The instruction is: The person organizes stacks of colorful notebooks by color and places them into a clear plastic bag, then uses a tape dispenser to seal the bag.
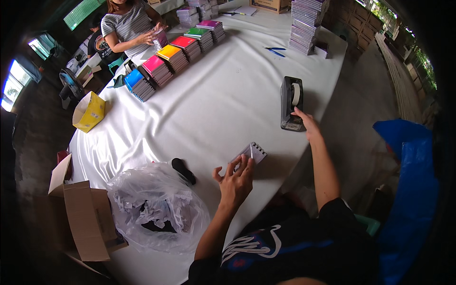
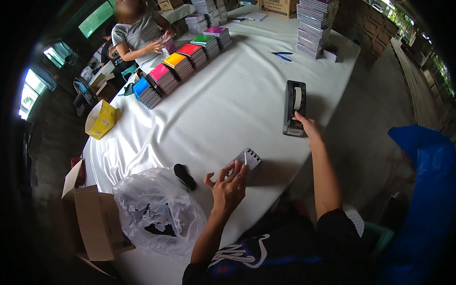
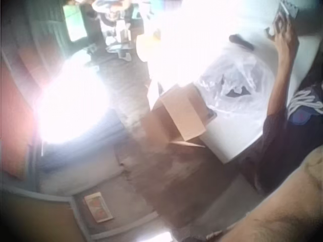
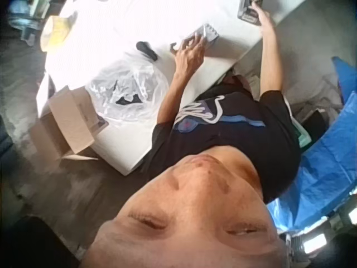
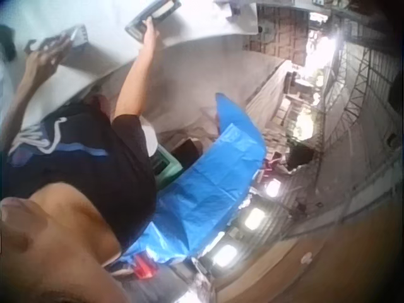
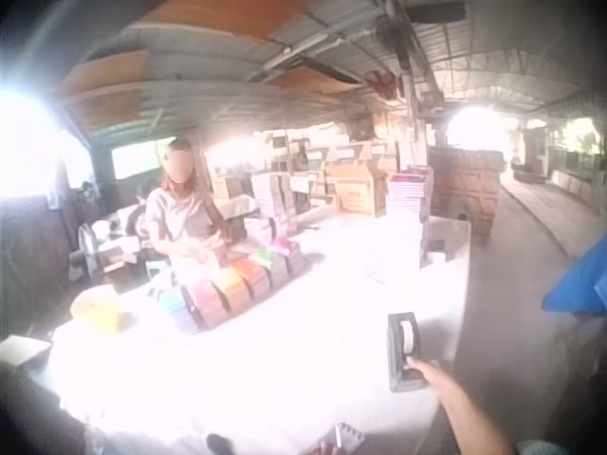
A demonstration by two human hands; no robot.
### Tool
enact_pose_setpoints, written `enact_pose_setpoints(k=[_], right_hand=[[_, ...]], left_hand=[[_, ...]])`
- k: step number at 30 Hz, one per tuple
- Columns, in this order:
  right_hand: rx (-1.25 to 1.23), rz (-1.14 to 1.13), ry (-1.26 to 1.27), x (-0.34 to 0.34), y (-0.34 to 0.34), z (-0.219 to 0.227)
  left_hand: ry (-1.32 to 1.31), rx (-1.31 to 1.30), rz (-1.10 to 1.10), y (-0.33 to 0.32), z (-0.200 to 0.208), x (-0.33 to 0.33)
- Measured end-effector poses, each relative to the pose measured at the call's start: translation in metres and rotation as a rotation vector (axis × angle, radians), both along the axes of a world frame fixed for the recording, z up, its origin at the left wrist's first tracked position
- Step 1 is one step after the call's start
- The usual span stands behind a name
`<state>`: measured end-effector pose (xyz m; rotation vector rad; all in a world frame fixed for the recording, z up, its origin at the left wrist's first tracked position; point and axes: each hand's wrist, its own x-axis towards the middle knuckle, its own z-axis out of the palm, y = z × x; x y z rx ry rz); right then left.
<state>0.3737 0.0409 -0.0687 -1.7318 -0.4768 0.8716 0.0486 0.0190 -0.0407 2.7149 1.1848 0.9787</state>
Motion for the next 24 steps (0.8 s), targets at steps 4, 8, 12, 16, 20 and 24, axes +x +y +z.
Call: enact_pose_setpoints(k=[4, 8, 12, 16, 20, 24], right_hand=[[0.146, 0.004, 0.516, 0.021, 0.014, -0.022], [0.188, -0.11, 0.422, -0.009, -0.009, 0.003], [0.156, -0.016, 0.246, -0.038, -0.04, -0.007], [-0.172, -0.115, -0.764, -0.031, -0.06, -0.066], [-0.321, -0.247, -1.24, -0.028, -0.077, -0.071], [0.182, 0.221, -1.432, -0.067, -0.065, 0.021]], left_hand=[[-0.017, -0.009, 0.003, 0.0, 0.001, -0.002], [-0.034, -0.01, 0.001, 0.0, -0.003, -0.004], [-0.074, -0.017, 0.013, 0.001, 0.0, -0.006], [-0.182, -0.062, -0.017, -0.001, -0.003, -0.001], [-0.163, -0.041, -0.039, 0.001, 0.003, 0.0], [-0.205, -0.14, -0.029, 0.002, 0.0, -0.004]])
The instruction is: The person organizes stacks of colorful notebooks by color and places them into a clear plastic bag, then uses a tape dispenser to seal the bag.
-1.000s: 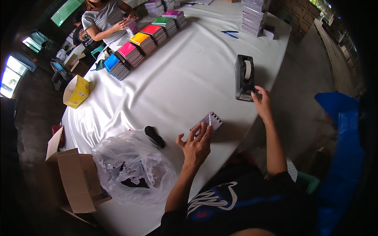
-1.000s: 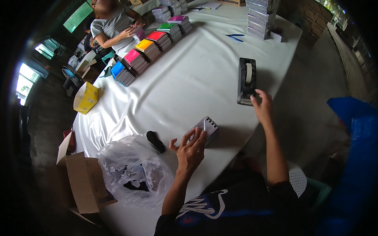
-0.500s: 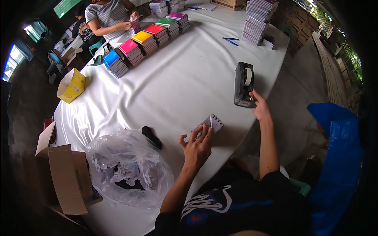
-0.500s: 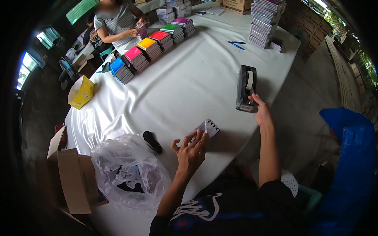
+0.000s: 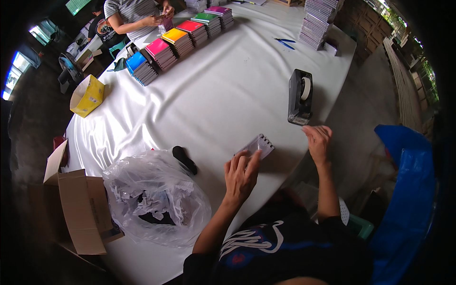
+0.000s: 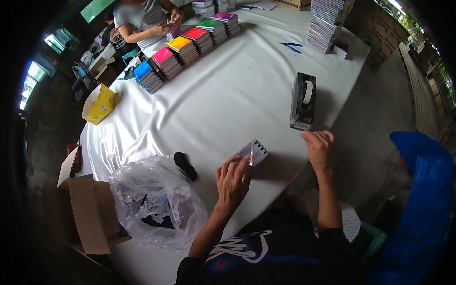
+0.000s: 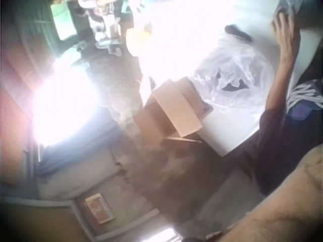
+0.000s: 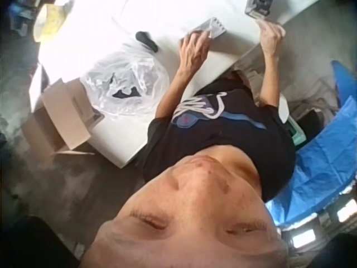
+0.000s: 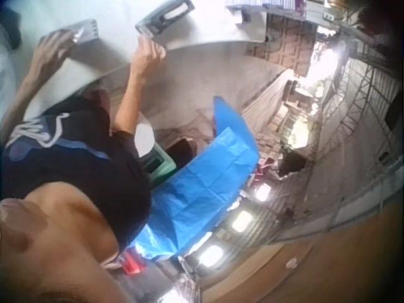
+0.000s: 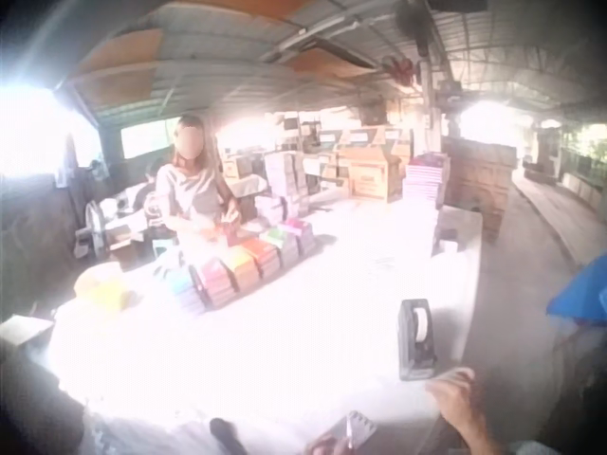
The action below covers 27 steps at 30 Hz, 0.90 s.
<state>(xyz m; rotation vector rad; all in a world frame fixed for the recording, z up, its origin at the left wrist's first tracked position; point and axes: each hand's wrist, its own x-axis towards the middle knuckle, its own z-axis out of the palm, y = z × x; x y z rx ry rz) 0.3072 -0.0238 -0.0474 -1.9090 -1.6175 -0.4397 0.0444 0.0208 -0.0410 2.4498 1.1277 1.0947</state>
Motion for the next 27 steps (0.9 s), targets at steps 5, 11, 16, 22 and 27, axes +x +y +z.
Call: enact_pose_setpoints(k=[5, 11, 16, 22, 27], right_hand=[[-0.116, 0.351, 0.678, -0.074, 0.006, 0.06], [-0.383, 0.239, 1.444, -0.121, 0.007, 0.035], [-0.427, 0.085, 1.359, -0.131, 0.002, 0.008], [-0.485, 0.134, 1.186, -0.123, -0.005, -0.022], [-0.47, 0.128, 1.18, -0.113, -0.008, -0.06]], left_hand=[[-0.145, -0.014, -0.008, 0.0, -0.019, -0.002], [-0.152, 0.056, -0.055, 0.0, -0.02, 0.001], [0.016, 0.038, 0.008, -0.002, -0.01, -0.003], [0.22, -0.149, 0.053, 0.002, 0.026, -0.013], [0.098, -0.38, -0.031, 0.012, 0.018, -0.005]])
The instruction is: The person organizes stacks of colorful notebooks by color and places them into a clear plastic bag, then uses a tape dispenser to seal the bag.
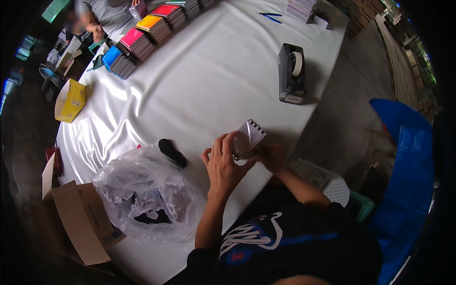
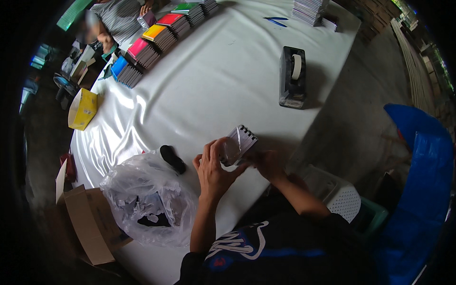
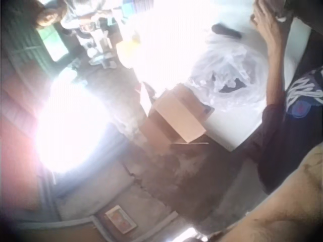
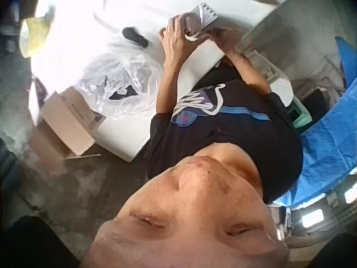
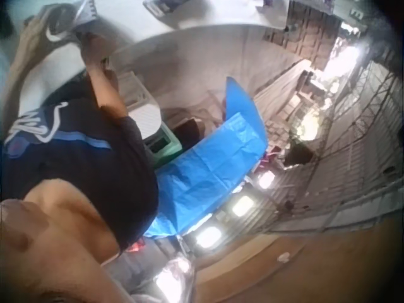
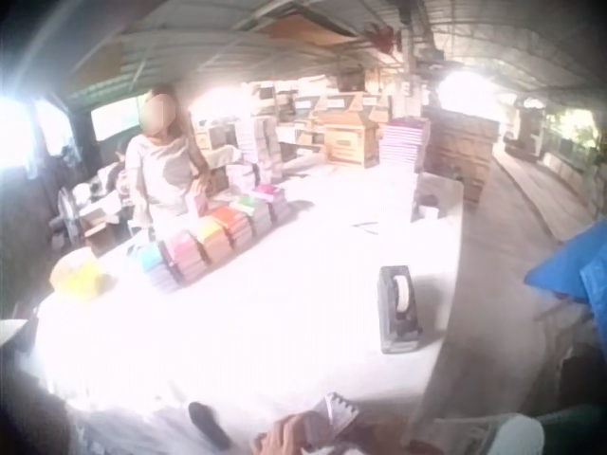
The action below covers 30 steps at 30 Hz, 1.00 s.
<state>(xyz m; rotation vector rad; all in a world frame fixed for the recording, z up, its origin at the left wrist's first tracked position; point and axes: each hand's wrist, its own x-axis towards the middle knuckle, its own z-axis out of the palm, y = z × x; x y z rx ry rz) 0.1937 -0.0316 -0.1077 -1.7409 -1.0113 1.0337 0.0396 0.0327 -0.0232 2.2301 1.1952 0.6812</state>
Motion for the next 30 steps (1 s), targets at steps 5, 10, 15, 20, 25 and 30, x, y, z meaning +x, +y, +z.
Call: enact_pose_setpoints(k=[5, 10, 15, 20, 25, 30], right_hand=[[-0.36, 0.081, 0.361, 0.047, -0.012, -0.006], [-0.14, 0.221, 1.144, 0.091, -0.038, 0.049], [0.496, 0.141, 0.339, 0.168, -0.081, 0.033], [0.356, -0.169, 0.301, 0.25, -0.133, 0.052], [0.413, -0.532, 0.906, 0.382, -0.119, -0.006], [0.465, -0.564, 0.912, 0.511, -0.023, 0.008]], left_hand=[[-0.045, 0.068, 0.048, 0.001, -0.011, 0.021], [0.096, 0.52, -0.37, -0.019, 0.033, 0.06], [0.162, 0.446, -0.929, -0.034, 0.053, 0.144], [-0.257, 0.308, -0.732, -0.028, 0.043, 0.25], [-0.342, 0.101, -0.355, -0.015, 0.019, 0.354], [-0.082, -0.043, -0.408, -0.025, -0.026, 0.397]])
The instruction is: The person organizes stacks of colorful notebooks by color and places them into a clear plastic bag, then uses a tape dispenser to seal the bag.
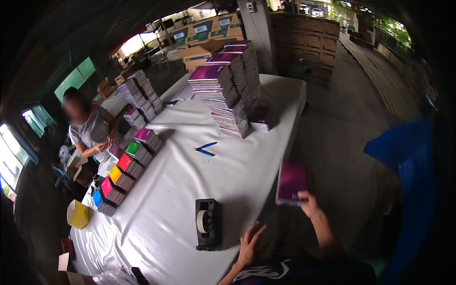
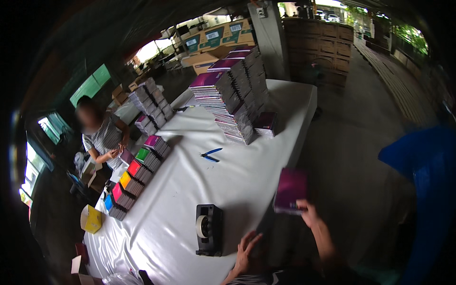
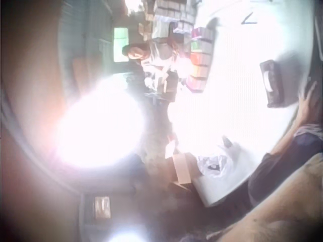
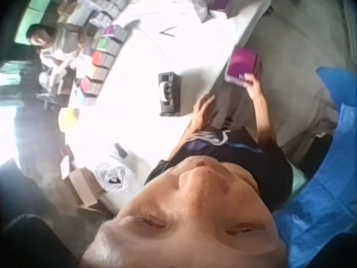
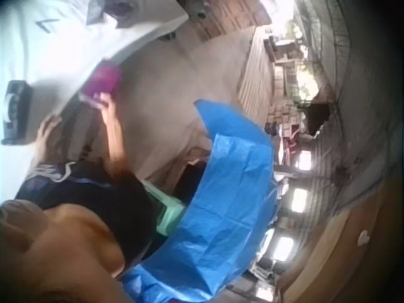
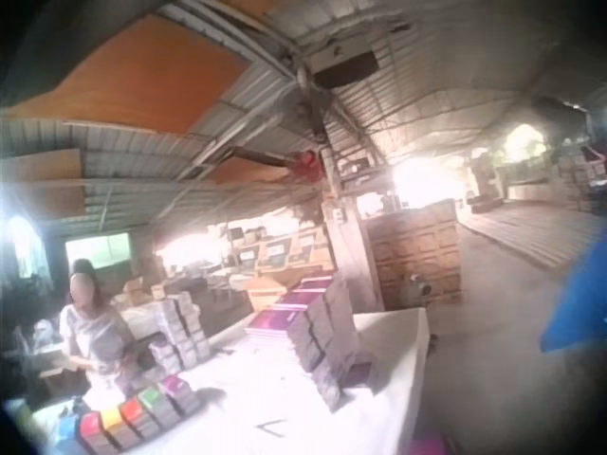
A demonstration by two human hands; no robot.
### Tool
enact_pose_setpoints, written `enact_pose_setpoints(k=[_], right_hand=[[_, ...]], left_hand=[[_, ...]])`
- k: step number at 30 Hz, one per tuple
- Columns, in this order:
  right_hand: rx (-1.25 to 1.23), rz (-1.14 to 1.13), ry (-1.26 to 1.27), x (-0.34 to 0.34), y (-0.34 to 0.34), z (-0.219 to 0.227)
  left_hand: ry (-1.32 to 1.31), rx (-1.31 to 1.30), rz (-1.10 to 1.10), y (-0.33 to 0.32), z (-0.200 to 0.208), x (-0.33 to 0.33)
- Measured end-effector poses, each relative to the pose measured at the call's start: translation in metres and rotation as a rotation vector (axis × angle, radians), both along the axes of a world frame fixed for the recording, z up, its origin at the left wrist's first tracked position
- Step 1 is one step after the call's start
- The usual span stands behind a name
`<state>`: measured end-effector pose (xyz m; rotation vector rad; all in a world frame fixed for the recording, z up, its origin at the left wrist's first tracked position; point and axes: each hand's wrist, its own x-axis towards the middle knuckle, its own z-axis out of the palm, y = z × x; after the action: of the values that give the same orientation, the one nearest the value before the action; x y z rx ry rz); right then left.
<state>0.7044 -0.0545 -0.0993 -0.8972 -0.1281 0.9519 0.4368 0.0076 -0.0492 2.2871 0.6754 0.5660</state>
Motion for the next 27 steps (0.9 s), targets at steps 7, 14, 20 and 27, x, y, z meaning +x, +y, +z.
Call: enact_pose_setpoints(k=[7, 14, 20, 27], right_hand=[[0.28, -0.139, -0.147, 0.151, 0.207, 0.043], [-0.201, -0.048, -0.525, 0.236, 0.323, -0.003], [-0.421, -0.206, -0.848, 0.219, 0.338, -0.025], [0.281, 0.722, -1.907, -0.002, 0.321, 0.018]], left_hand=[[0.027, -0.426, 0.508, -0.035, -0.075, -0.12], [-0.599, -0.109, 1.193, 0.021, -0.072, -0.064], [-0.449, -0.106, 1.298, 0.034, -0.095, -0.064], [-0.591, -0.122, 1.601, 0.006, -0.088, -0.017]])
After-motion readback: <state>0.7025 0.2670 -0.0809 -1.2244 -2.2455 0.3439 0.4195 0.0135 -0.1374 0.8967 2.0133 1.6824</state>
